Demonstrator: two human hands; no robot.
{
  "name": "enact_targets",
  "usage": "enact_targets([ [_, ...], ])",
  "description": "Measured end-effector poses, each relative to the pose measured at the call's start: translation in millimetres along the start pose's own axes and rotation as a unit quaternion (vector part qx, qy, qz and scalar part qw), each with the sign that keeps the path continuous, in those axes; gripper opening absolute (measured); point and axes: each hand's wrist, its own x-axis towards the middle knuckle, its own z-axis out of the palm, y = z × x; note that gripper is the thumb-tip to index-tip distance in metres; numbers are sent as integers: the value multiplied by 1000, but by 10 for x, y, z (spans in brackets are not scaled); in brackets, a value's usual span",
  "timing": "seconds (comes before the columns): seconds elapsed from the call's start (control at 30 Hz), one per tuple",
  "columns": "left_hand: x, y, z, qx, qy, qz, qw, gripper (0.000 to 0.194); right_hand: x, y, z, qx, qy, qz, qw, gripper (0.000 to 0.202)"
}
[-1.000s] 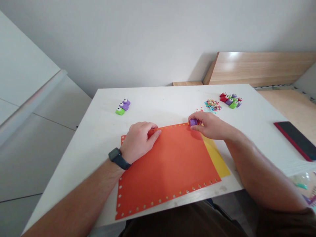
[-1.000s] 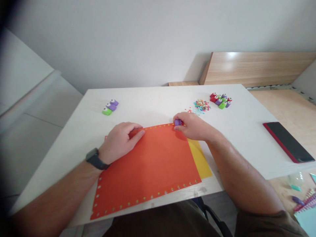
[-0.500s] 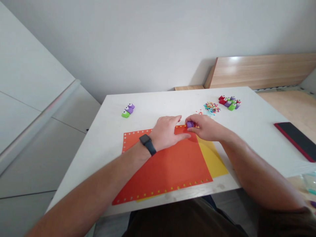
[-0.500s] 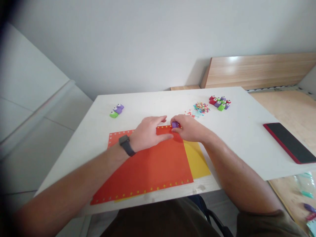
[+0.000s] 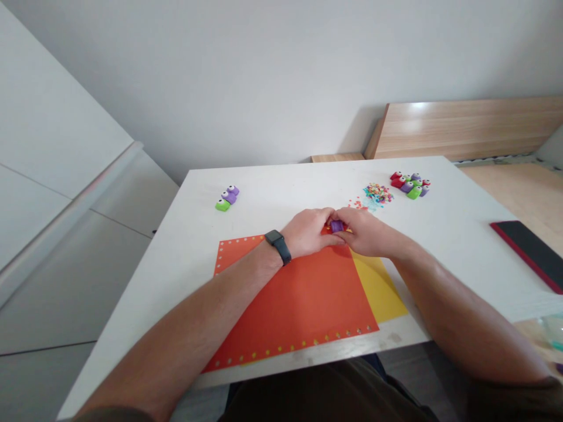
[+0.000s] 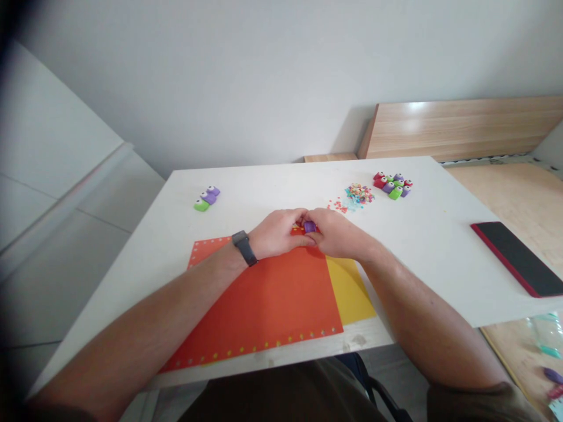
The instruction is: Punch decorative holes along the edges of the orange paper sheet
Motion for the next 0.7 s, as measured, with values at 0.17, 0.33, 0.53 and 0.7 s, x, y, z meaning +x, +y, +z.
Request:
enact_targets([
  [0.17,-8,-59,35,12,6,31,999,39,8,15,36,11,-3,-6,1000,8],
  [0.33,-14,-83,22,-21,-11,9,1000,38,17,36,76,30,-6,-9,999,13],
  [0.53,-42,-49,-78,-61,1,-12,998,51,4,22,12,44,-6,-7,999,17],
  [0.7,-81,-89,-111,-30,-15,-31,999,62,-8,51,-9,27,-2,7,1000,24],
])
